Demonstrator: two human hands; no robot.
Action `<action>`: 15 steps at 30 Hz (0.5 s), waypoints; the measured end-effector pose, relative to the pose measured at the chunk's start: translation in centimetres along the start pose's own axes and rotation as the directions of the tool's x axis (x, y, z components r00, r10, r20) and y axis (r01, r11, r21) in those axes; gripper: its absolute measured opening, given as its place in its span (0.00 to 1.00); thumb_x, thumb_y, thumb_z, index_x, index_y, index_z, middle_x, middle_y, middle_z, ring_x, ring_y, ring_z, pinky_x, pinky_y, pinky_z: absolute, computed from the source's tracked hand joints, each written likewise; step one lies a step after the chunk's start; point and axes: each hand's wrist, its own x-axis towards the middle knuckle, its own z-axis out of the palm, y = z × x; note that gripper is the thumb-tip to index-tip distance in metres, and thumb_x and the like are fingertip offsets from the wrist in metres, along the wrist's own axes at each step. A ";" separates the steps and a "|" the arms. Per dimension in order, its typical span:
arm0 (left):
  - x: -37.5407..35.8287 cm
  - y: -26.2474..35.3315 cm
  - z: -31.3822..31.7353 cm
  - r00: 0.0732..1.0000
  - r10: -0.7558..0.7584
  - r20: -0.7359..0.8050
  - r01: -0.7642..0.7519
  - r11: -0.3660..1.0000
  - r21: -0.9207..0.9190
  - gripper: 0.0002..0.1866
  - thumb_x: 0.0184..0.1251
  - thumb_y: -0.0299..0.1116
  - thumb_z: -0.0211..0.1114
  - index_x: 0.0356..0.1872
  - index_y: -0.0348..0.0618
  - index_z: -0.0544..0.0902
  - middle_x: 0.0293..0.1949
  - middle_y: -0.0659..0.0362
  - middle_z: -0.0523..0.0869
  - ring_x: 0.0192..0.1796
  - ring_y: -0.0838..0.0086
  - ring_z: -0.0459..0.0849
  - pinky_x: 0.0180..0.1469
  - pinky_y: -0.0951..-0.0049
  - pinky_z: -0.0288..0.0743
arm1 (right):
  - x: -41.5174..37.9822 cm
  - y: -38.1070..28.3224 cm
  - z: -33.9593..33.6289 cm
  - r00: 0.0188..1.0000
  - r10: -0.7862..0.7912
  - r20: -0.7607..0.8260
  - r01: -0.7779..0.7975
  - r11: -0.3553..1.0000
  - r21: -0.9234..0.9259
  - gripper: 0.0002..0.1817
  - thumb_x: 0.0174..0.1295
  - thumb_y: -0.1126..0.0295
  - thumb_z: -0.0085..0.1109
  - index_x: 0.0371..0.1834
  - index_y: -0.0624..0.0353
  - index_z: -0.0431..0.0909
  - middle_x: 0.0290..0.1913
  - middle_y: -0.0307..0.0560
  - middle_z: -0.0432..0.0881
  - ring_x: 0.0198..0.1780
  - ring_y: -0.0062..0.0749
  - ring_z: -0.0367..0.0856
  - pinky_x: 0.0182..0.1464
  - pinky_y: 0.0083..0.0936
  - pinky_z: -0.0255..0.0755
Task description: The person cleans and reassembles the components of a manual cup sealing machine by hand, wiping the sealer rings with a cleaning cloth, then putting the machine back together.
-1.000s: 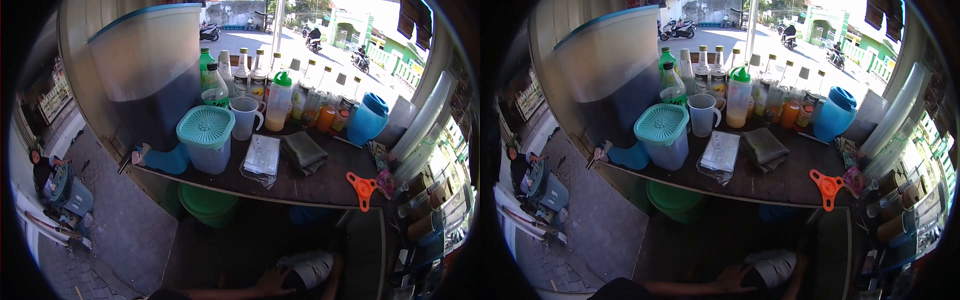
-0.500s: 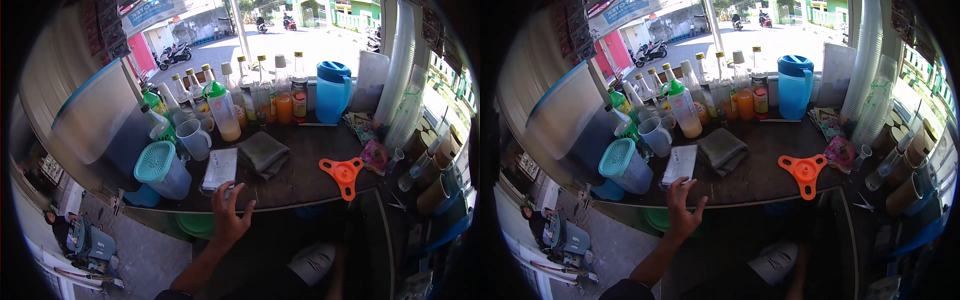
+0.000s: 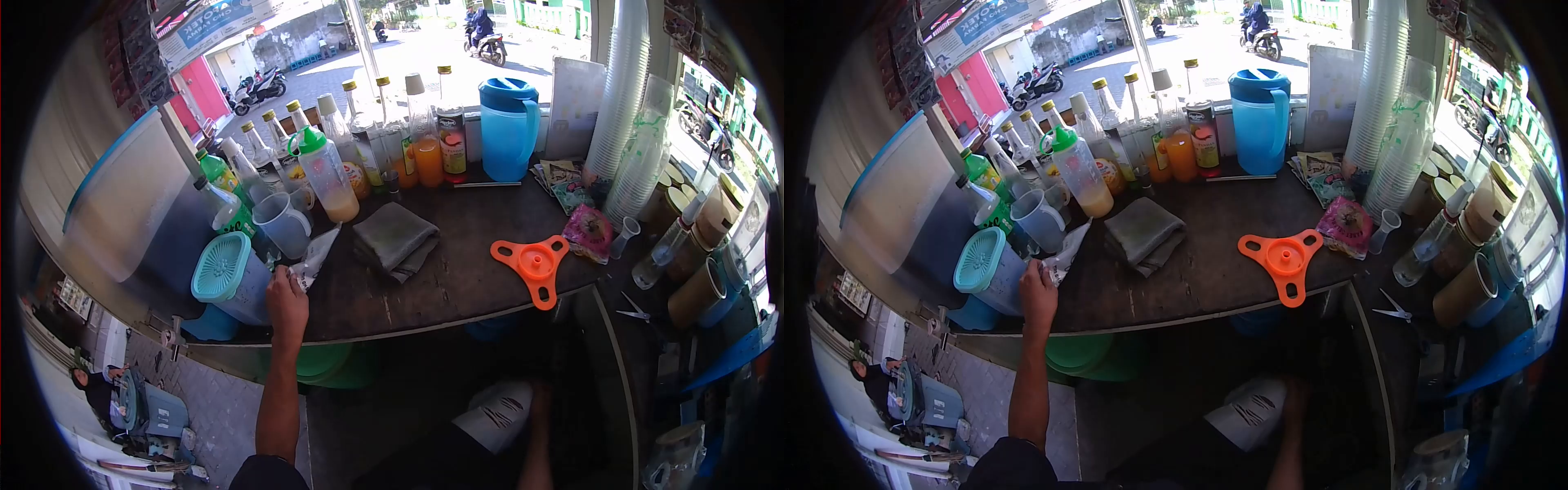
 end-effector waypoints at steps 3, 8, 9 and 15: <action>-1.1 5.4 -1.5 0.991 0.133 0.014 -0.134 0.981 0.141 0.20 0.58 0.36 0.69 0.47 0.36 0.76 0.47 0.47 0.78 0.52 0.51 0.77 0.51 0.54 0.71 | 0.1 1.0 0.0 1.000 0.016 -0.003 -0.016 0.999 0.038 0.16 0.58 0.65 0.51 0.37 0.63 0.87 0.38 0.55 0.87 0.43 0.40 0.83 0.51 0.34 0.71; 0.1 11.9 0.3 0.876 0.460 0.147 -0.447 0.888 -0.110 0.30 0.52 0.45 0.73 0.52 0.38 0.76 0.52 0.50 0.74 0.57 0.55 0.73 0.59 0.55 0.67 | -0.9 -2.6 0.3 0.999 0.038 0.036 -0.040 0.998 0.047 0.17 0.59 0.63 0.51 0.37 0.62 0.87 0.39 0.55 0.87 0.42 0.38 0.83 0.50 0.32 0.72; 0.4 12.6 1.5 0.841 0.492 0.224 -0.441 0.864 -0.243 0.31 0.52 0.46 0.73 0.53 0.38 0.75 0.52 0.50 0.74 0.57 0.55 0.73 0.60 0.55 0.66 | -0.9 -2.6 0.3 0.998 0.052 0.048 -0.055 0.997 0.059 0.17 0.59 0.63 0.51 0.37 0.62 0.87 0.38 0.54 0.87 0.41 0.38 0.83 0.49 0.31 0.72; 2.0 11.7 5.4 0.902 0.406 0.147 -0.363 0.897 -0.252 0.16 0.53 0.26 0.66 0.43 0.36 0.75 0.43 0.44 0.80 0.48 0.46 0.79 0.47 0.52 0.73 | 0.2 2.2 0.0 1.000 0.010 0.000 -0.010 1.000 -0.004 0.17 0.61 0.60 0.52 0.39 0.60 0.87 0.40 0.55 0.86 0.45 0.39 0.83 0.52 0.33 0.72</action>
